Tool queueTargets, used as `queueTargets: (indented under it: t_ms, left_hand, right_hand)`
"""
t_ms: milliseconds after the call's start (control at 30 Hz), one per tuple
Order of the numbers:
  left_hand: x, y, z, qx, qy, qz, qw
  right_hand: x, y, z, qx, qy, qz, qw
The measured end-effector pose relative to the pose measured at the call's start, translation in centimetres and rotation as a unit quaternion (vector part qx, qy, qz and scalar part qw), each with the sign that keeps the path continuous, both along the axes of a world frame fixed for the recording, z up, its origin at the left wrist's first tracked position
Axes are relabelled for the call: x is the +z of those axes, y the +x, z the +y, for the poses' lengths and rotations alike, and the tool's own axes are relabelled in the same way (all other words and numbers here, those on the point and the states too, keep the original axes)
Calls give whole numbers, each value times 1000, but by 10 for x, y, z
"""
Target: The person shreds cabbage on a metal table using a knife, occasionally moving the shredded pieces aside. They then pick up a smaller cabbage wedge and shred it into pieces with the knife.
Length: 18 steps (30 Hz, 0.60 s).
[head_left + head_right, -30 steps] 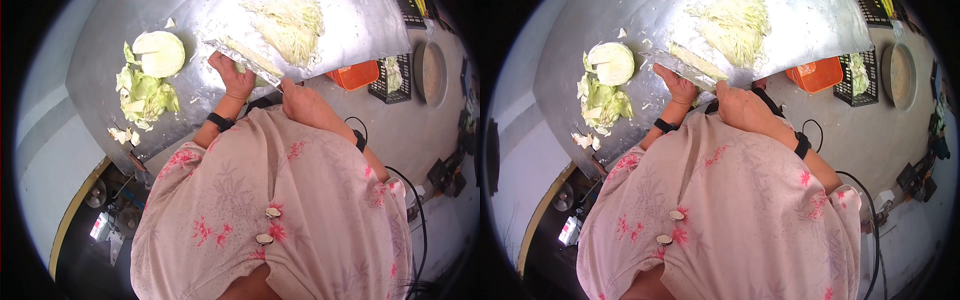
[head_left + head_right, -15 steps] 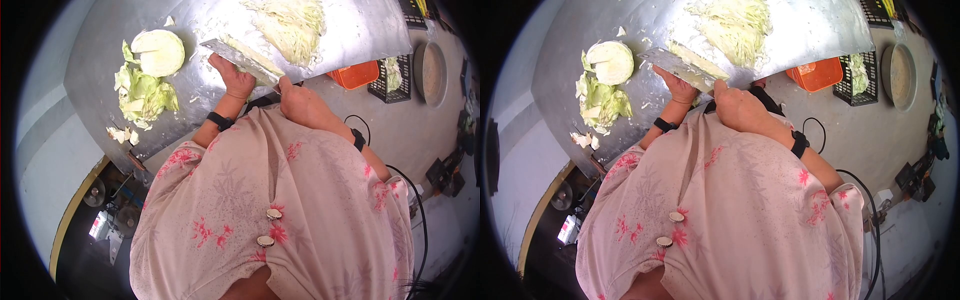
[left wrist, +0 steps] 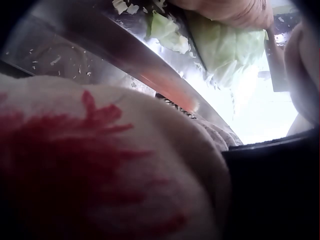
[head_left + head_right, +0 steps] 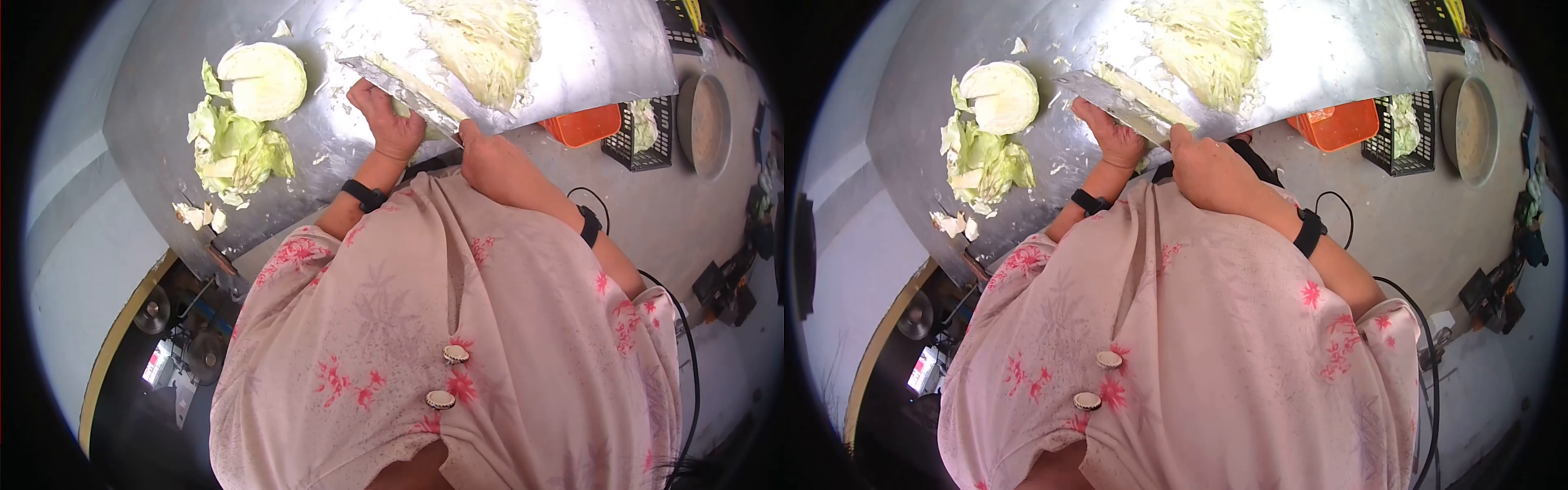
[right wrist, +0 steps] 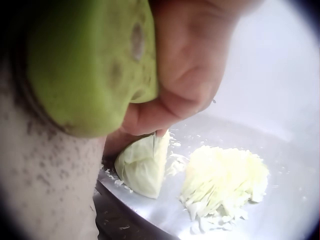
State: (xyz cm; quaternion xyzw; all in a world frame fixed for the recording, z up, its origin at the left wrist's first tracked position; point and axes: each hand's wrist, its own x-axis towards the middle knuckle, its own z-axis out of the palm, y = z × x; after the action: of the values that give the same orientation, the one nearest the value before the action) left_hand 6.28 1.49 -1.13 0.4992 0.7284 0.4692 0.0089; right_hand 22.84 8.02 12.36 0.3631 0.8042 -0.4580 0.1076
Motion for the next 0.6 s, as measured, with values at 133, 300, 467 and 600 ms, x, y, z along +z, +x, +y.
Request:
queueTargets:
  t_ms: [133, 300, 467, 600]
  left_hand:
    - [-2, 2, 0, 0, 9, -23, 1000]
    - [-1, -1, 4, -6, 3, -4, 1000]
    - [1, 0, 2, 1, 16, 4, 1000]
    - [1, -1, 5, -9, 29, -11, 999]
  right_hand:
    - [-2, 0, 2, -8, -8, 4, 1000]
    - [14, -1, 7, -16, -52, -30, 998]
    - [-2, -7, 5, -16, -14, 6, 1000]
    - [7, -7, 8, -7, -27, -39, 999]
